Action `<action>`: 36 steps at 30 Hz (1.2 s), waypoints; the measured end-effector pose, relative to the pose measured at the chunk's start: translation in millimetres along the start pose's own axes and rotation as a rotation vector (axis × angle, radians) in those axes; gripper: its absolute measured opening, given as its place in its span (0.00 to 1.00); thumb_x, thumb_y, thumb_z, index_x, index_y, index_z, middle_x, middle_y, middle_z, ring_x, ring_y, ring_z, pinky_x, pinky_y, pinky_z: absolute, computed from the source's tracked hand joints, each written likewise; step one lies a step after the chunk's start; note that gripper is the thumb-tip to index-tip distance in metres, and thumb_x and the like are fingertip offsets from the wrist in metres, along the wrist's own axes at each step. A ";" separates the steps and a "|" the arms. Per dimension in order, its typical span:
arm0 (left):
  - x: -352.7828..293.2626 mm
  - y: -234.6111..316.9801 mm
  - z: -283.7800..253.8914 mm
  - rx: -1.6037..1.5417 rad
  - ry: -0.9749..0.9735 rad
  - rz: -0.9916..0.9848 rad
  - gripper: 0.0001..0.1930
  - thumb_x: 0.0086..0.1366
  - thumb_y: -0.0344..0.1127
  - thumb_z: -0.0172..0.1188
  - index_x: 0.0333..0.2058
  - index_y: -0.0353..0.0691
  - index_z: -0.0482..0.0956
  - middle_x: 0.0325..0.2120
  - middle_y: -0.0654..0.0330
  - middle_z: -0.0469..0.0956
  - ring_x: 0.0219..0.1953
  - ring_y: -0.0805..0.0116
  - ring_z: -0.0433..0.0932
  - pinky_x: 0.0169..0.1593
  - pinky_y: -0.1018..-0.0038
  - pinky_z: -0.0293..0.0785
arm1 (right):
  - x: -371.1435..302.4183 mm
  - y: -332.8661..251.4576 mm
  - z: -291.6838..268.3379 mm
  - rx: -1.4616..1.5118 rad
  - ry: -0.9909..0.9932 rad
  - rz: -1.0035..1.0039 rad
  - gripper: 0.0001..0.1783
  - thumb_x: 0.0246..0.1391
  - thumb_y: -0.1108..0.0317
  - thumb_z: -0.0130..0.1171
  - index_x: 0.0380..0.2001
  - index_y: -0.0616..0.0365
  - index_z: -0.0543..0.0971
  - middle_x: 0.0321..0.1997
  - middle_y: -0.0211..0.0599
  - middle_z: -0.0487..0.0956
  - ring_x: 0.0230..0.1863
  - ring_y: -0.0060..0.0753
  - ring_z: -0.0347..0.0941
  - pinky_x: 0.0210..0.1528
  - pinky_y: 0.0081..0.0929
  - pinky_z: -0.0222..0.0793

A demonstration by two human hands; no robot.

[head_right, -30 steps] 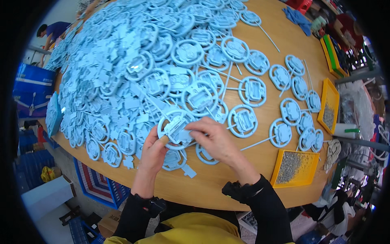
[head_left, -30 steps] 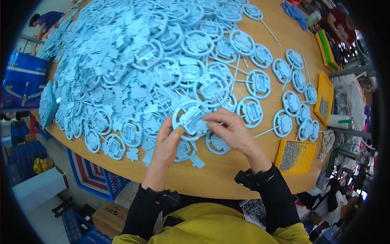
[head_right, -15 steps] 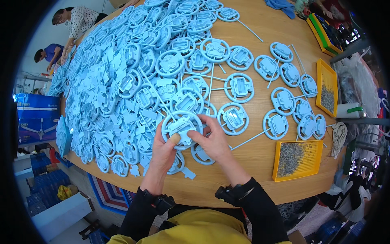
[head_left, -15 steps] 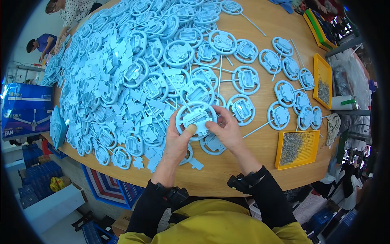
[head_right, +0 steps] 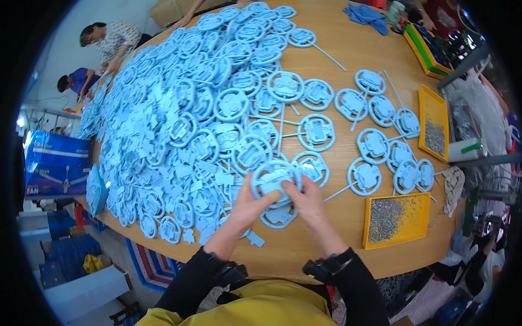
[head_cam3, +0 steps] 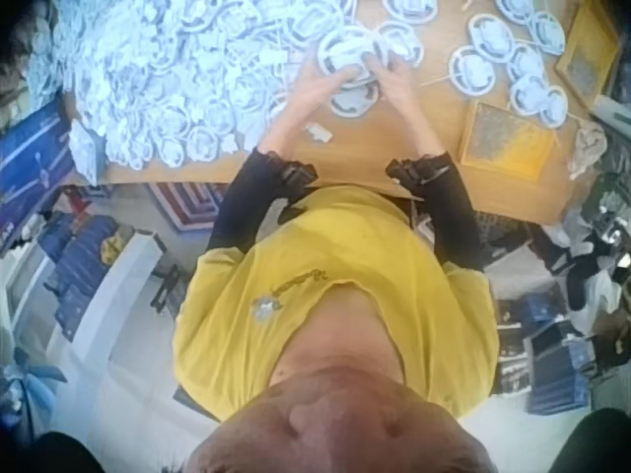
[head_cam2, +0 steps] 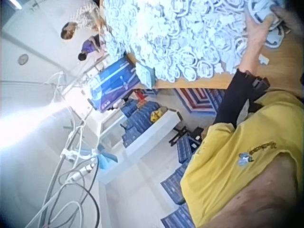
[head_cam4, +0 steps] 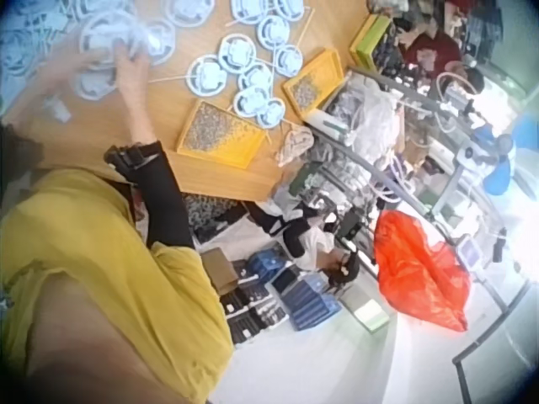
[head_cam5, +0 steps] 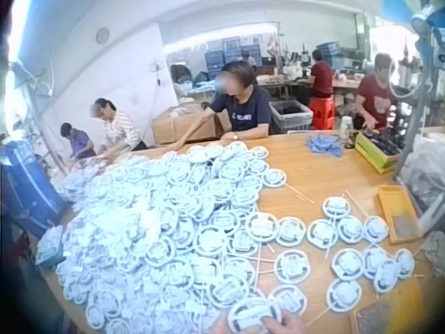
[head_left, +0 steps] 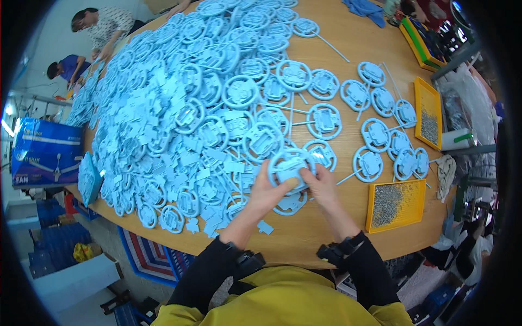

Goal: Assembling and sorting blue plastic fan components in a manufacturing workshop.

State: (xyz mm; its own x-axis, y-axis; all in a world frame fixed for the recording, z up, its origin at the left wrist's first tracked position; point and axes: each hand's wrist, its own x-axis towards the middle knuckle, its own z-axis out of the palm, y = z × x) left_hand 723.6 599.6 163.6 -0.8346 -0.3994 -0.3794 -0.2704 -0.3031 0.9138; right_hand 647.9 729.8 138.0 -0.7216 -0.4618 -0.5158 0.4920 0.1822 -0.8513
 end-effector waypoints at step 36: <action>-184.8 -25.0 -210.8 -0.715 0.447 0.139 0.30 0.58 0.41 0.62 0.57 0.40 0.64 0.48 0.57 0.74 0.50 0.59 0.74 0.49 0.59 0.73 | 23.8 -24.1 64.7 -1.282 -0.335 -0.796 0.15 0.41 0.66 0.65 0.34 0.57 0.75 0.34 0.40 0.74 0.40 0.46 0.73 0.41 0.40 0.71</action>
State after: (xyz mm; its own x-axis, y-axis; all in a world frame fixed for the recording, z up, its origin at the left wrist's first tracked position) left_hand 985.8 498.6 180.3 -0.5296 -0.7315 -0.4294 0.3135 -0.6392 0.7023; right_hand 650.4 658.3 152.5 -0.3606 -0.9327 -0.0095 -0.8139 0.3196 -0.4853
